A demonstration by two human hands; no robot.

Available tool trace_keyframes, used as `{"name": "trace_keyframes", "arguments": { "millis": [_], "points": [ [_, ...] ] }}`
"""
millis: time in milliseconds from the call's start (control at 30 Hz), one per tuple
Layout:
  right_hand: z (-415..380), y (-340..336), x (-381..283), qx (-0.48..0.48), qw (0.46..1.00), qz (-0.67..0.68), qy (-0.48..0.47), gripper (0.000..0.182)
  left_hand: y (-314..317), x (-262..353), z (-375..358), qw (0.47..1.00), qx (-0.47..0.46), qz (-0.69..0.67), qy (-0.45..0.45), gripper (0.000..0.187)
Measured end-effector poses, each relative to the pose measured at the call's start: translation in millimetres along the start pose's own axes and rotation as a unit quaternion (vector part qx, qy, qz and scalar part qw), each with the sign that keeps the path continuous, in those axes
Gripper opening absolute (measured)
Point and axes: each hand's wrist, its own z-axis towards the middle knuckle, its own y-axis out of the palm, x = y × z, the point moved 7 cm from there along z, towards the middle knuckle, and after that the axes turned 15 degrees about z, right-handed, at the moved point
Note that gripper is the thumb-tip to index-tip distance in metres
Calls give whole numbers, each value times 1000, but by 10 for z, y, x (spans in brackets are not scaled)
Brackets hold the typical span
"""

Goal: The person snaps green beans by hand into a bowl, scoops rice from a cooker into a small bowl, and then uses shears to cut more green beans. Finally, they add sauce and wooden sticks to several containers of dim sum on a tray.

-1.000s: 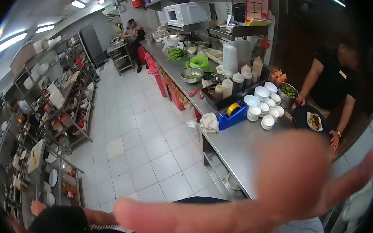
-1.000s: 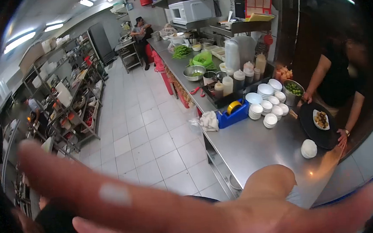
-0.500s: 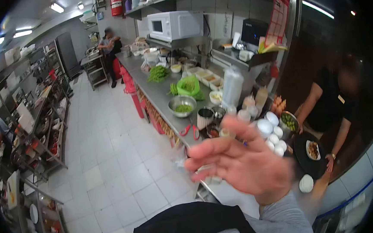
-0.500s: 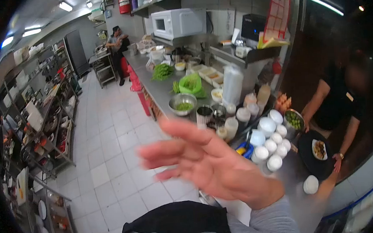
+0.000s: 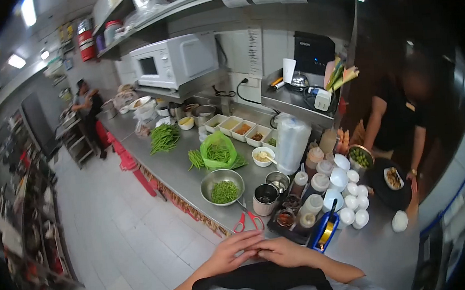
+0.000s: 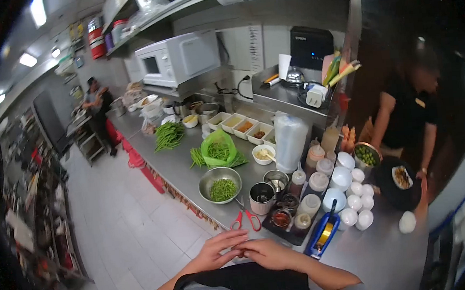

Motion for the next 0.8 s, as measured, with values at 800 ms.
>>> {"name": "trace_keyframes", "arguments": {
  "millis": [800],
  "points": [
    [-110,-186,-255,409,906,-97,58,48,-733,-783,999,979,34,-165,113,20]
  ]
}}
